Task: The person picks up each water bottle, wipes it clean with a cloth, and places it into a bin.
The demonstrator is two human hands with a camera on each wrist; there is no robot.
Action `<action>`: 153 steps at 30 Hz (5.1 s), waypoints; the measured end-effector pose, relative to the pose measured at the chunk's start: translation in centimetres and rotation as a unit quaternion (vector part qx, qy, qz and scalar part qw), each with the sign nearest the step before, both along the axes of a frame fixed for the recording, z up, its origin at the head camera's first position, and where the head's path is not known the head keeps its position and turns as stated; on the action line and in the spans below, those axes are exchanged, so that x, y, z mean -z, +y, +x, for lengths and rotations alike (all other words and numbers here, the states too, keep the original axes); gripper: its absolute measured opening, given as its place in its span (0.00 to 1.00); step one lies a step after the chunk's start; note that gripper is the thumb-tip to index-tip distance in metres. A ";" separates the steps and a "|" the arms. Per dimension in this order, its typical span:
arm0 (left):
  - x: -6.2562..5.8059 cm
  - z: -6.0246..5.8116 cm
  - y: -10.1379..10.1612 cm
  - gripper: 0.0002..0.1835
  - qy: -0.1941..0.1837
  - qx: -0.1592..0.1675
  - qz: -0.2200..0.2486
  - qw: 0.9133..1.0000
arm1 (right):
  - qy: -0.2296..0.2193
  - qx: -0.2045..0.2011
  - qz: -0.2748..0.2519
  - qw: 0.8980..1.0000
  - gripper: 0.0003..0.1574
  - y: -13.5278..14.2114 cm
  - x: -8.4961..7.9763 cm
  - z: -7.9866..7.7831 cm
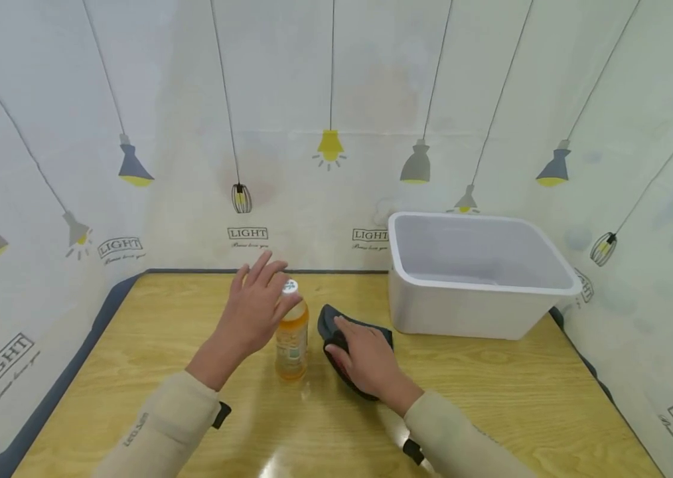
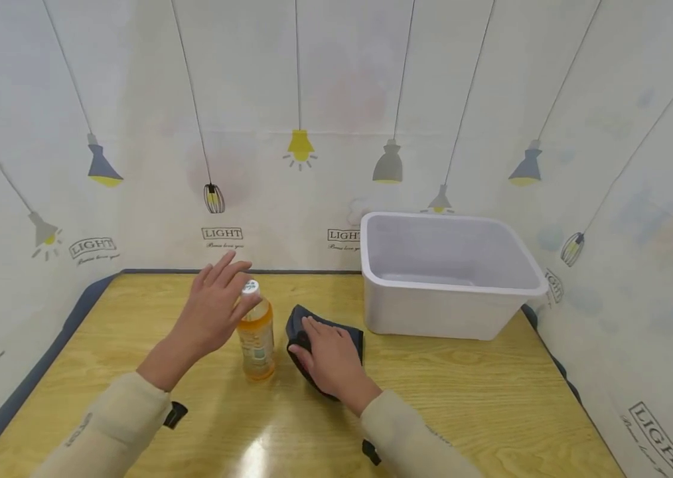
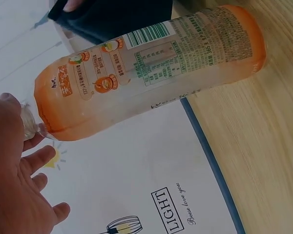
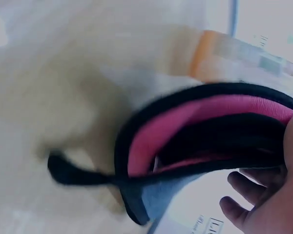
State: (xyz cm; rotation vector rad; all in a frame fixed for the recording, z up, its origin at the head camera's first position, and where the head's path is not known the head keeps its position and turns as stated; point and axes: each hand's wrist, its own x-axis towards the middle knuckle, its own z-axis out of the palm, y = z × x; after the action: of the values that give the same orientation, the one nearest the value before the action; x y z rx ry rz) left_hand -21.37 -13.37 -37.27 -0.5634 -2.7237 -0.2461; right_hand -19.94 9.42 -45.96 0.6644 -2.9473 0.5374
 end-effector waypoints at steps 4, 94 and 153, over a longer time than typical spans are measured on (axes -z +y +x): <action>0.2 -0.2 1.0 0.22 0.007 0.000 0.002 1.000 | 0.024 0.010 -0.057 0.998 0.34 0.2 -1.5 -0.6; 0.8 -0.9 2.5 0.25 -0.006 0.038 0.011 0.999 | 0.087 -0.004 -0.095 0.992 0.17 -1.1 -3.0 -1.9; 1.0 -0.9 2.6 0.24 0.005 0.038 0.021 0.999 | 0.006 0.020 0.056 0.998 0.38 -1.5 1.0 -0.9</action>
State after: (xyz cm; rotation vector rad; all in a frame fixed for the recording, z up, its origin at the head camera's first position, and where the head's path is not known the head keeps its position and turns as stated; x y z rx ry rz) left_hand -22.23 -10.76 -38.27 -0.6566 -2.6832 -0.3173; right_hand -20.86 7.95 -46.95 0.6143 -2.9898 0.3665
